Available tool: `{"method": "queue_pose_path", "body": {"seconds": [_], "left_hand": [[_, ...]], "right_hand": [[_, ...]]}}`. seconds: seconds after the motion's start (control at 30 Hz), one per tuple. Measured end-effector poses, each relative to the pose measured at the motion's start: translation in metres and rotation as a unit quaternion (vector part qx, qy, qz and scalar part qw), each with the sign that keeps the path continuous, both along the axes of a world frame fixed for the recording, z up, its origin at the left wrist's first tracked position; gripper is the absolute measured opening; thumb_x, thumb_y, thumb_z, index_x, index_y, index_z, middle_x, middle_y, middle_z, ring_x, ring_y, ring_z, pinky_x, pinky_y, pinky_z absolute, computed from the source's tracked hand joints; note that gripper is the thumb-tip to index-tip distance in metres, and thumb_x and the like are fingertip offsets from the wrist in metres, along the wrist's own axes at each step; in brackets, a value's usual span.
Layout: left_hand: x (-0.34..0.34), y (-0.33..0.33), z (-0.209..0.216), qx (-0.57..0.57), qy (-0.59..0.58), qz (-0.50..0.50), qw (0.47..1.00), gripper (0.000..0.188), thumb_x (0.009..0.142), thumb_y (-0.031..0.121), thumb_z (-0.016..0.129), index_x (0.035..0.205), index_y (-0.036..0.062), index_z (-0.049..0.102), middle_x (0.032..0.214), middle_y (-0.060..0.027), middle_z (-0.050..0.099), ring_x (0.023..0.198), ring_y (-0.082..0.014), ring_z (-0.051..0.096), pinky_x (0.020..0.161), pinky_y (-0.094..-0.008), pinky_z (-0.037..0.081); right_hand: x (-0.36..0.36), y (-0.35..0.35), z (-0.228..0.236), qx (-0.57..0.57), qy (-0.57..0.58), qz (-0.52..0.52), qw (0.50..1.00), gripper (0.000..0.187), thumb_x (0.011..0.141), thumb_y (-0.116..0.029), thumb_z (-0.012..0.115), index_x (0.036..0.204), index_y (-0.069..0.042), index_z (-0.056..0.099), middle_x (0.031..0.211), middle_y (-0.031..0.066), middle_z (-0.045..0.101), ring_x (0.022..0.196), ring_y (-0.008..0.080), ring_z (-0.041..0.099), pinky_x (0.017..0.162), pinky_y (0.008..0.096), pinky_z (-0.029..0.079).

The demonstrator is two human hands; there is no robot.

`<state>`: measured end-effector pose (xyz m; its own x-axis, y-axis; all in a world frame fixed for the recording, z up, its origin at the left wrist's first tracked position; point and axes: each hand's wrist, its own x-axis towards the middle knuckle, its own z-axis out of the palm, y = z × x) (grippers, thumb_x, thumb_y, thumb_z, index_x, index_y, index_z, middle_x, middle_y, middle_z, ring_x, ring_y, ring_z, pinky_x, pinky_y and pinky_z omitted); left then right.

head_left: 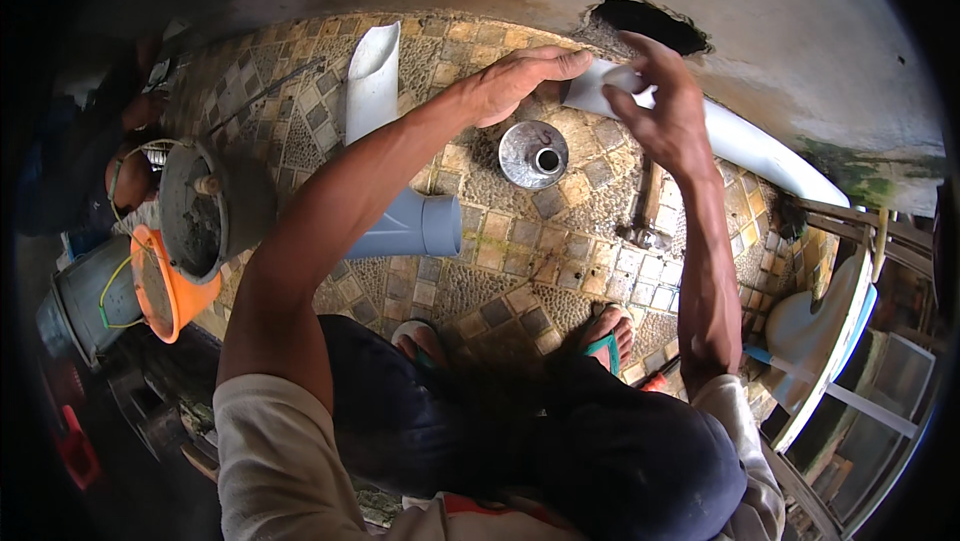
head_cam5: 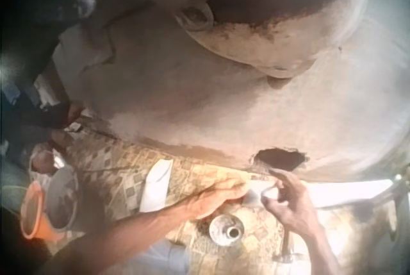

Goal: The person applies adhesive from a small container to the interior of a grey PVC T-junction and the exterior of several white pipe sections, then fits the white pipes into the junctions to form a drainage assembly.

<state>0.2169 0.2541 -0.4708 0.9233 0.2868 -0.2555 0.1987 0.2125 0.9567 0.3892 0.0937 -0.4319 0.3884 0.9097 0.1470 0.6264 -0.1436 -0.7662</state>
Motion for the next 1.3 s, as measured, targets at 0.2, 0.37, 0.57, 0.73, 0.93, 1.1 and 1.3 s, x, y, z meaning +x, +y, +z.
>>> {"method": "queue_pose_path", "body": {"seconds": [0.2,0.37,0.57,0.73,0.93,1.1,1.3], "left_hand": [[-0.058,0.03,-0.024,0.143,0.171,-0.144,0.964,0.103,0.08,0.022,0.088,0.164,0.0022,0.031,0.168,-0.027,0.031,0.158,-0.0419,0.03,0.126,-0.0603,0.033],[-0.073,-0.006,-0.061,0.313,0.19,-0.144,0.919,0.119,0.058,0.008,0.099,0.16,0.0049,0.038,0.162,-0.0231,0.042,0.152,-0.0393,0.04,0.124,-0.056,0.04],[-0.066,-0.034,-0.091,0.265,0.033,-0.016,0.964,0.107,0.054,0.017,0.103,0.147,0.0048,0.05,0.139,-0.0153,0.062,0.134,-0.0319,0.059,0.121,-0.0446,0.044],[-0.058,-0.031,-0.088,0.386,0.009,-0.031,0.922,0.106,0.059,0.036,0.099,0.147,0.0044,0.049,0.137,-0.0164,0.059,0.132,-0.0339,0.058,0.118,-0.0481,0.044],[-0.036,-0.026,-0.048,0.65,-0.025,-0.153,0.744,0.108,0.052,0.032,0.098,0.144,0.0019,0.051,0.135,-0.0175,0.054,0.128,-0.0347,0.052,0.114,-0.0503,0.045],[-0.028,-0.042,-0.034,0.705,-0.041,-0.215,0.674,0.106,0.053,0.034,0.099,0.143,0.0025,0.054,0.135,-0.0162,0.055,0.131,-0.0356,0.051,0.118,-0.052,0.041],[-0.05,-0.035,-0.064,0.55,0.0,-0.139,0.823,0.104,0.061,0.037,0.097,0.145,0.0032,0.047,0.136,-0.0192,0.051,0.127,-0.0357,0.056,0.112,-0.0481,0.048]], "right_hand": [[-0.032,-0.062,-0.016,0.107,0.29,0.014,0.951,0.049,0.091,-0.01,0.084,0.136,-0.001,0.066,0.125,0.0179,0.072,0.115,0.03,0.074,0.103,0.043,0.061],[-0.059,-0.056,-0.05,0.208,0.212,0.017,0.955,0.053,0.089,-0.002,0.083,0.139,-0.003,0.065,0.136,0.0146,0.061,0.131,0.0274,0.064,0.113,0.0407,0.058],[-0.069,-0.048,-0.079,0.16,0.008,0.003,0.987,0.055,0.085,-0.011,0.088,0.138,-0.008,0.071,0.125,0.0162,0.064,0.113,0.028,0.067,0.098,0.0398,0.056],[-0.063,-0.062,-0.085,0.086,-0.004,0.005,0.996,0.053,0.086,-0.012,0.087,0.136,-0.008,0.07,0.124,0.0175,0.064,0.11,0.0306,0.068,0.089,0.0394,0.061],[-0.054,-0.093,-0.118,0.02,0.208,-0.039,0.977,0.05,0.09,-0.011,0.085,0.136,-0.005,0.068,0.126,0.015,0.063,0.11,0.0274,0.071,0.09,0.0397,0.063],[-0.052,-0.097,-0.139,-0.037,0.322,-0.049,0.945,0.046,0.094,-0.007,0.08,0.137,-0.002,0.067,0.131,0.0163,0.067,0.112,0.0261,0.072,0.096,0.0394,0.061],[-0.047,-0.089,-0.1,-0.057,0.251,-0.069,0.964,0.041,0.09,-0.019,0.08,0.129,-0.006,0.074,0.113,0.0115,0.069,0.097,0.0214,0.071,0.085,0.0372,0.059]]}}
